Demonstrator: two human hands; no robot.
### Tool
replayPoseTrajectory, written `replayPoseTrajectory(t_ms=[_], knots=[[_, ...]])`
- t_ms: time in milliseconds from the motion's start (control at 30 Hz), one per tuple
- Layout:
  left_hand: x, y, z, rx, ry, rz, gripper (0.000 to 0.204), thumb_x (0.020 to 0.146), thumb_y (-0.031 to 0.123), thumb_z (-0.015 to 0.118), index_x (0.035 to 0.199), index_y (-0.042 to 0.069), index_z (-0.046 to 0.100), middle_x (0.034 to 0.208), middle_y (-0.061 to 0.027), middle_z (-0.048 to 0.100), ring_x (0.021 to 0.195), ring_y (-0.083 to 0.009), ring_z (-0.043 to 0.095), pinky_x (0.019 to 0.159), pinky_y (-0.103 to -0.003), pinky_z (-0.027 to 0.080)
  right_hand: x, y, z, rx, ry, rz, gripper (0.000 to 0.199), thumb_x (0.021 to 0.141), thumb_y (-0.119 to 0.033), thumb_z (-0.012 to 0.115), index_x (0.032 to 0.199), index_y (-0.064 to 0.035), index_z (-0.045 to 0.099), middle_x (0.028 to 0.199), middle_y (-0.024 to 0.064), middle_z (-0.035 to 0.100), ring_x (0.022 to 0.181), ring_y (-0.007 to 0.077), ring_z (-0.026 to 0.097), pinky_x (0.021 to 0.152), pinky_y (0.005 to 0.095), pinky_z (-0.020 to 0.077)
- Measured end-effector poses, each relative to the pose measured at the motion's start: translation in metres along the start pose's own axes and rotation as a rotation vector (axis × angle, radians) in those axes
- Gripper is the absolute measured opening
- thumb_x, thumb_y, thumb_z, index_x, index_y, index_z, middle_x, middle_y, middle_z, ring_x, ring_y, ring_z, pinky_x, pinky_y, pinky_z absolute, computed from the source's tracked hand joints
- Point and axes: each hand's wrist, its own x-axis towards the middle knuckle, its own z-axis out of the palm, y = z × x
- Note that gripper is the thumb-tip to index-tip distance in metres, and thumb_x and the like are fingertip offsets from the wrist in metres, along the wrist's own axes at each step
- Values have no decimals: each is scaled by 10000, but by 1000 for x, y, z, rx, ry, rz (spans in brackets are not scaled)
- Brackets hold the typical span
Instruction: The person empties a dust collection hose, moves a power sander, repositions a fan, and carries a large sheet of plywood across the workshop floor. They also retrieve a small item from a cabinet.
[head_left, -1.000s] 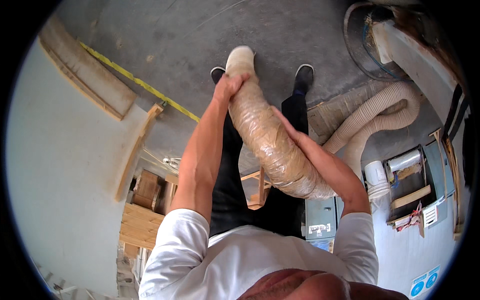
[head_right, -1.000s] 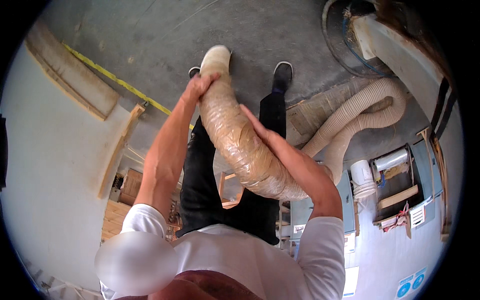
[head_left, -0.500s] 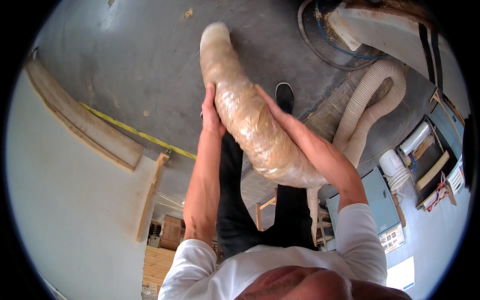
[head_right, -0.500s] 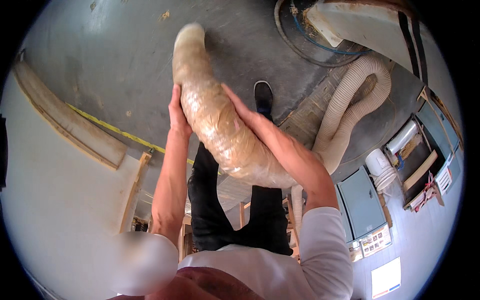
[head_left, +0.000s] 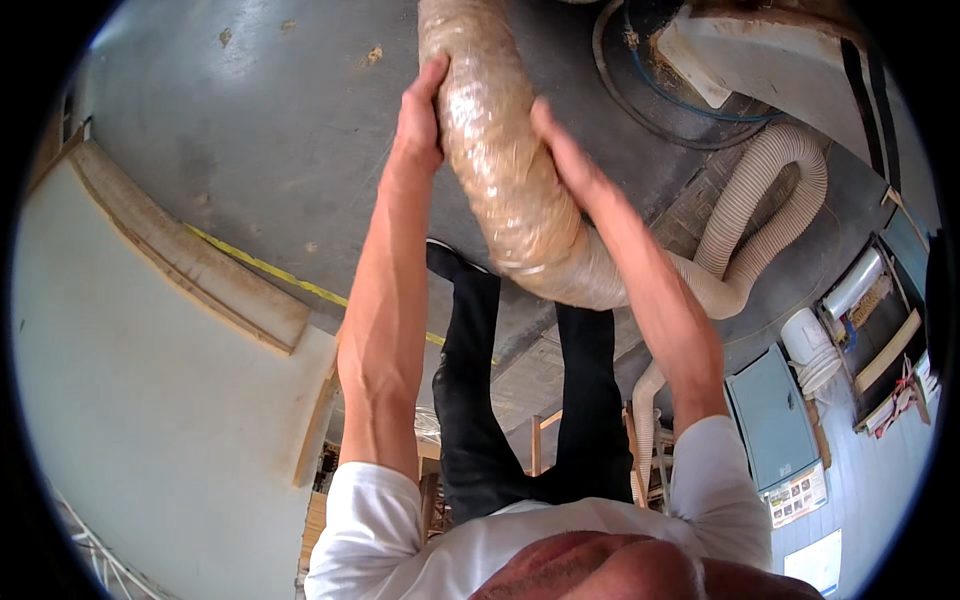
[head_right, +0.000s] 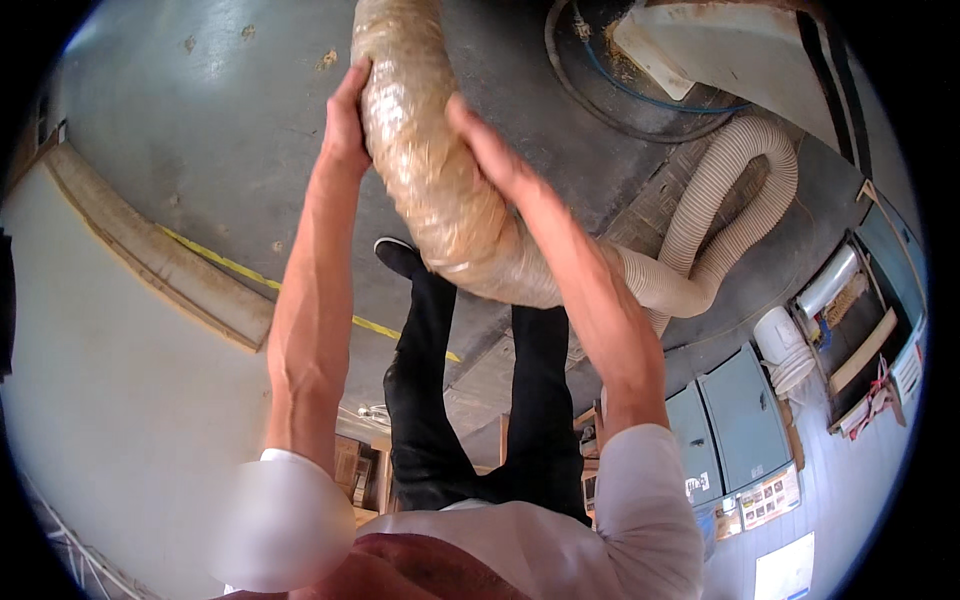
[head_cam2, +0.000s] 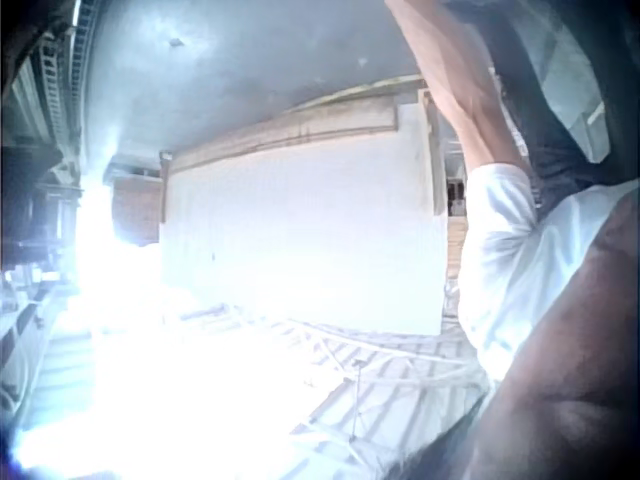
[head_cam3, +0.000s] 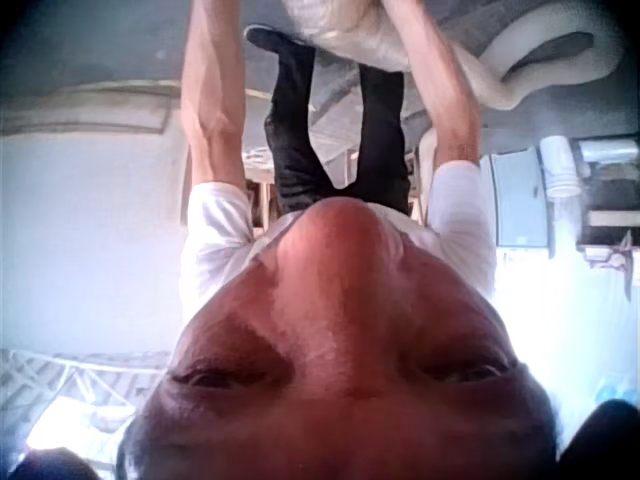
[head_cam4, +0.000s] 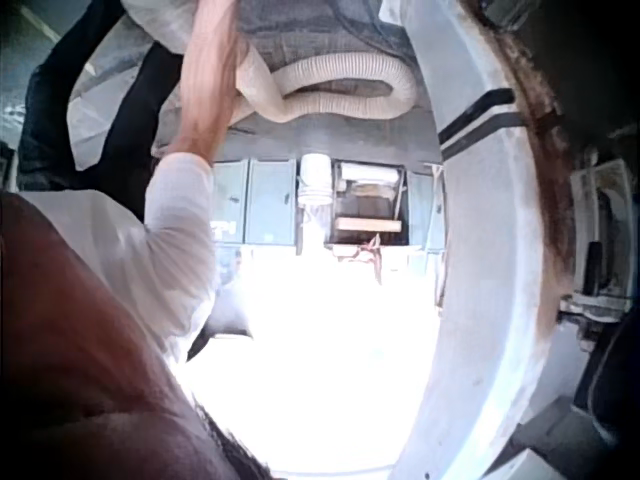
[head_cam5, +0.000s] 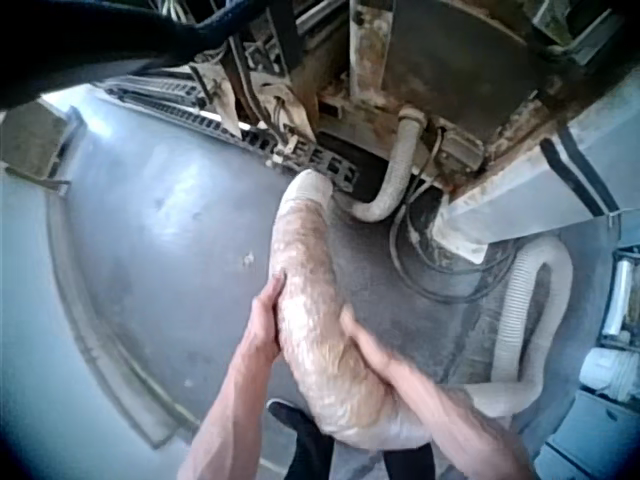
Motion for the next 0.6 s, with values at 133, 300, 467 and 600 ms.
replayPoseTrajectory(t_ms=[133, 300, 467, 600], knots=[[-51, -24, -9, -128, 56, -95, 571, 877, 413, 483, 1233, -32, 447, 1151, -167, 552, 997, -253, 567, 889, -378, 445, -33, 35, 5, -408, 157, -26, 837, 795, -512, 579, 1335, 53, 280, 1224, 139, 482, 1064, 171, 500, 879, 296, 416], [-47, -28, -14, -107, 133, -155, 570, 876, 402, 488, 1227, -44, 447, 1142, -169, 553, 999, -253, 567, 883, -372, 444, -16, 52, -7, -164, 123, 28, 750, 806, -496, 554, 1278, 62, 383, 1153, 141, 543, 1011, 186, 538, 862, 303, 439], [41, -11, -20, 9, 22, -38, 571, 882, 393, 484, 1240, -49, 435, 1146, -169, 547, 1016, -245, 549, 884, -362, 434, 23, -17, -4, 57, 111, 122, 645, 855, -490, 510, 1234, 31, 474, 1183, 120, 563, 1028, 174, 546, 907, 309, 422], [82, 8, 3, 122, 27, 168, 570, 896, 409, 457, 1258, -31, 424, 1180, -164, 536, 1045, -252, 541, 890, -372, 441, 60, -65, -25, 20, 71, 57, 613, 825, -521, 530, 1144, 1, 555, 1031, 91, 626, 867, 184, 589, 800, 328, 476]])
